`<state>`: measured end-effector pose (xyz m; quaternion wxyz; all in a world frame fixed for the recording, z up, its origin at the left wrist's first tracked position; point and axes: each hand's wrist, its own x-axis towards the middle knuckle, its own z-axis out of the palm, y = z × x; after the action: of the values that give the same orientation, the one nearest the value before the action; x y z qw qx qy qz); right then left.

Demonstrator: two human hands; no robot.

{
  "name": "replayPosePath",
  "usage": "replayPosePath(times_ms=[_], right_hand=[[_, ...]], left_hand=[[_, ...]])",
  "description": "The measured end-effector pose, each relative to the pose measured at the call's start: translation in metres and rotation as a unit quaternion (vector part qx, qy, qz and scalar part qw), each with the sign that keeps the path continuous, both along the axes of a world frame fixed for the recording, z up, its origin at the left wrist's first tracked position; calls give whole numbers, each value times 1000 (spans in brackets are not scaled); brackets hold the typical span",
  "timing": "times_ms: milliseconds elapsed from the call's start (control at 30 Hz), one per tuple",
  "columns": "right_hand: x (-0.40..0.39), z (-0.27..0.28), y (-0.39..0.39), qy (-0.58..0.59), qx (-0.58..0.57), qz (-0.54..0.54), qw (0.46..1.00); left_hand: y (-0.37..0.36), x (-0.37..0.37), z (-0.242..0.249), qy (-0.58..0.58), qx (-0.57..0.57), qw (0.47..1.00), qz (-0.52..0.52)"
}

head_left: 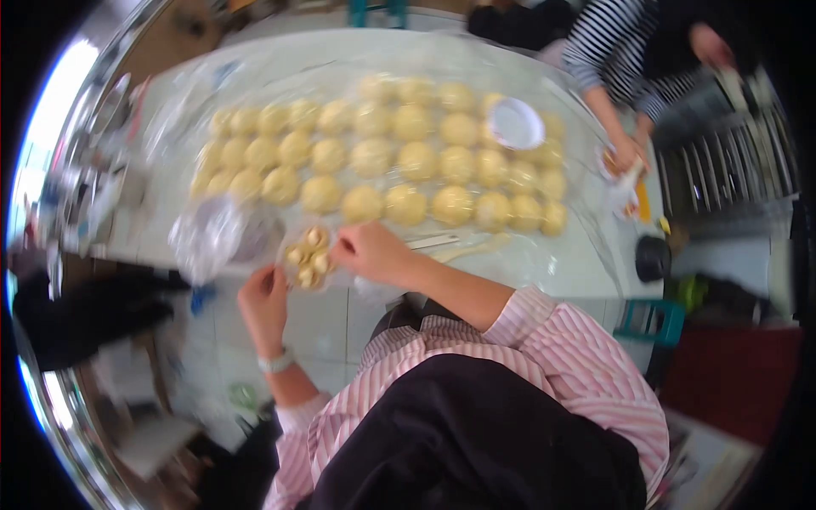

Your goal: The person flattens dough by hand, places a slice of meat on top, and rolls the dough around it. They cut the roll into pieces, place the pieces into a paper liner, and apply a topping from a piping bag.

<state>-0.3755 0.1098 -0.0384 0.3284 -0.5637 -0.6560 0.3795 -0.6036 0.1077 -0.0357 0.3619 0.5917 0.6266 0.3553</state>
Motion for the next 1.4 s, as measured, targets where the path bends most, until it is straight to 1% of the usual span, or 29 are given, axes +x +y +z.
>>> replayPosePath(times_ms=[67,100,133,167,233,267,367,467,500,567,600,700,767,800,933,967,1067,1100,1167,1233,1300,1333,1367,1400], right_hand=[[18,13,-15,82,-34,-21,996],[26,9,-25,181,-64,-64,979],[35,3,-37,281,-89,-100,950],[45,-4,-49,378,-108,-129,910],[72,-4,-80,469,-105,-217,850],[85,-7,-91,512,-97,-257,813],[117,2,-136,627,-46,-394,670],[152,12,-181,623,11,-443,644],[168,0,-198,612,10,-446,653],[188,4,-228,633,7,-441,636],[199,7,-240,641,4,-436,632],[232,15,-263,629,-19,-442,639],[268,5,-272,628,-8,-441,641],[284,3,-270,627,1,-445,640],[336,-21,-246,664,25,-431,611],[348,-32,-236,681,36,-430,592],[367,-44,-205,705,38,-430,563],[374,-55,-197,703,35,-423,571],[382,-58,-184,667,22,-418,616],[386,-55,-175,652,6,-430,624],[391,-55,-173,637,-5,-408,654],[390,-45,-171,615,-32,-420,666],[389,-35,-174,592,-55,-435,676],[387,-26,-176,569,-73,-452,684]], left_hand=[[-2,13,25,-15,-26,999,-38],[-1,22,33,-46,-39,996,-59],[-4,34,41,-75,-52,993,-76],[-6,50,46,-103,-66,988,-91],[-11,93,49,-154,-71,971,-167],[-11,114,47,-179,-71,959,-207],[-25,186,43,-171,-113,932,-298],[-49,253,34,-199,-175,881,-392],[-59,273,23,-205,-185,869,-411],[-76,308,11,-212,-212,846,-442],[-84,324,11,-193,-214,841,-459],[-106,359,7,-129,-223,831,-493],[-123,391,-5,-201,-197,830,-481],[-129,400,-6,-236,-186,827,-475],[-132,416,-2,-232,-174,841,-456],[-133,418,-2,-234,-162,848,-447],[-134,406,-2,-214,-133,881,-400],[-138,400,-4,-204,-128,896,-373],[-148,384,-5,-185,-110,925,-314],[-158,365,-9,-145,-84,952,-257],[-170,342,-27,-105,-13,973,-204],[-174,335,-26,-83,22,979,-185],[-177,322,-22,-29,-3,986,-164],[-177,310,-25,29,62,989,-131]])
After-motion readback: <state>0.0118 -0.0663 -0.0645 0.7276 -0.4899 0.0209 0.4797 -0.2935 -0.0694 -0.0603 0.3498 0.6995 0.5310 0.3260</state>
